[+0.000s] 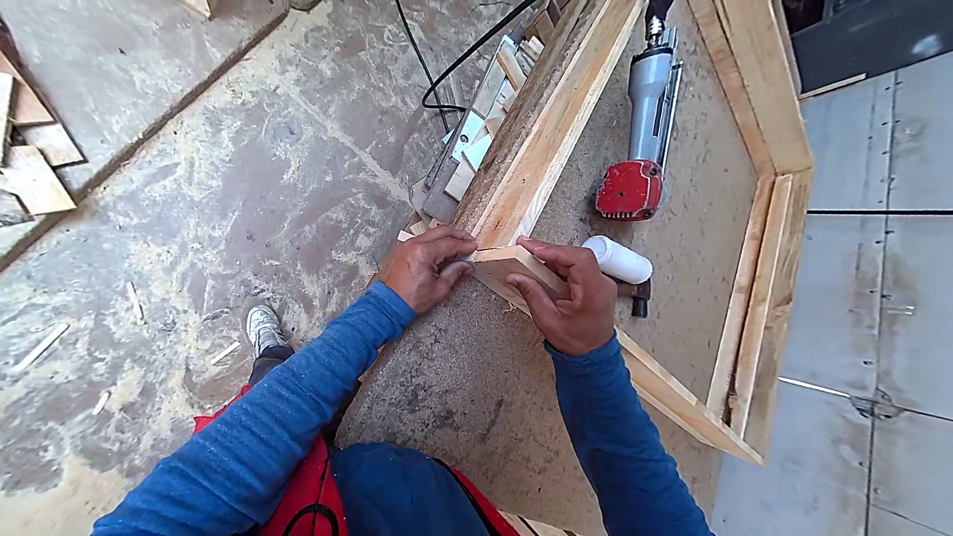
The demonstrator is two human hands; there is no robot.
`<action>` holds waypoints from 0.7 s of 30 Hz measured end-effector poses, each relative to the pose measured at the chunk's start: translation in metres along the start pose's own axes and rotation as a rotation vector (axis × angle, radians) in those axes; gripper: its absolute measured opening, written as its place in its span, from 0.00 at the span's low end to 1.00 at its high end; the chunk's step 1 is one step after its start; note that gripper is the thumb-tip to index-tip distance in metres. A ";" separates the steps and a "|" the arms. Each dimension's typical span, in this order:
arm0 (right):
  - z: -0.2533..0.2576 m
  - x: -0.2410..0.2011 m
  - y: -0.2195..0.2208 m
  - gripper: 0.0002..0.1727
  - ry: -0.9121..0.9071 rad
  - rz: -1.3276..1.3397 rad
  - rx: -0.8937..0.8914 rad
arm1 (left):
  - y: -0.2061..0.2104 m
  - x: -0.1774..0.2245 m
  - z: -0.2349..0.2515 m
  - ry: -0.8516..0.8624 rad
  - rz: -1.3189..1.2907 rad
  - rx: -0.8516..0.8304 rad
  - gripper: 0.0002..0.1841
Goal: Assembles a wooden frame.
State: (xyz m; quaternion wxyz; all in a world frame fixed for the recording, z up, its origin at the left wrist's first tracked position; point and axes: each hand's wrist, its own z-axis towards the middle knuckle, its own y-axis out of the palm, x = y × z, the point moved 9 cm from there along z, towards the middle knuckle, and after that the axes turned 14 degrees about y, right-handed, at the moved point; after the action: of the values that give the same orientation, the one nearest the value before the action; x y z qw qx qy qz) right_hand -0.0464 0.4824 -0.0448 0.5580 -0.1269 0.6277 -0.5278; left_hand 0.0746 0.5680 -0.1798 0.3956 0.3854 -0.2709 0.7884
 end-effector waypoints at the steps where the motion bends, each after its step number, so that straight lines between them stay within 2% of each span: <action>1: 0.000 0.000 0.000 0.22 0.007 0.005 -0.001 | 0.000 0.000 -0.001 -0.002 -0.010 0.017 0.14; 5: 0.000 0.000 0.000 0.22 0.029 0.022 -0.004 | -0.004 0.008 -0.002 -0.014 0.008 0.087 0.19; 8: 0.001 0.001 0.000 0.22 0.027 0.033 -0.008 | -0.014 0.032 0.009 0.076 0.040 0.141 0.22; 12: 0.001 0.001 0.000 0.23 0.019 0.034 -0.010 | -0.005 0.057 0.016 0.103 0.056 0.100 0.25; 14: 0.001 0.000 0.000 0.22 0.014 0.038 -0.009 | 0.001 0.054 0.010 0.082 0.095 0.069 0.25; 18: 0.002 0.001 -0.001 0.23 0.021 0.037 -0.010 | -0.006 0.028 -0.011 -0.063 0.157 0.063 0.17; 21: 0.001 0.002 0.000 0.22 0.025 0.041 -0.007 | -0.008 0.037 -0.002 -0.045 0.067 0.072 0.25</action>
State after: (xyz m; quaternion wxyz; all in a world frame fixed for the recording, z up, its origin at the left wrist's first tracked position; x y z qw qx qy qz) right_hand -0.0460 0.4806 -0.0455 0.5602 -0.1093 0.6390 -0.5157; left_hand 0.0663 0.5888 -0.1493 0.3488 0.4078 -0.2641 0.8014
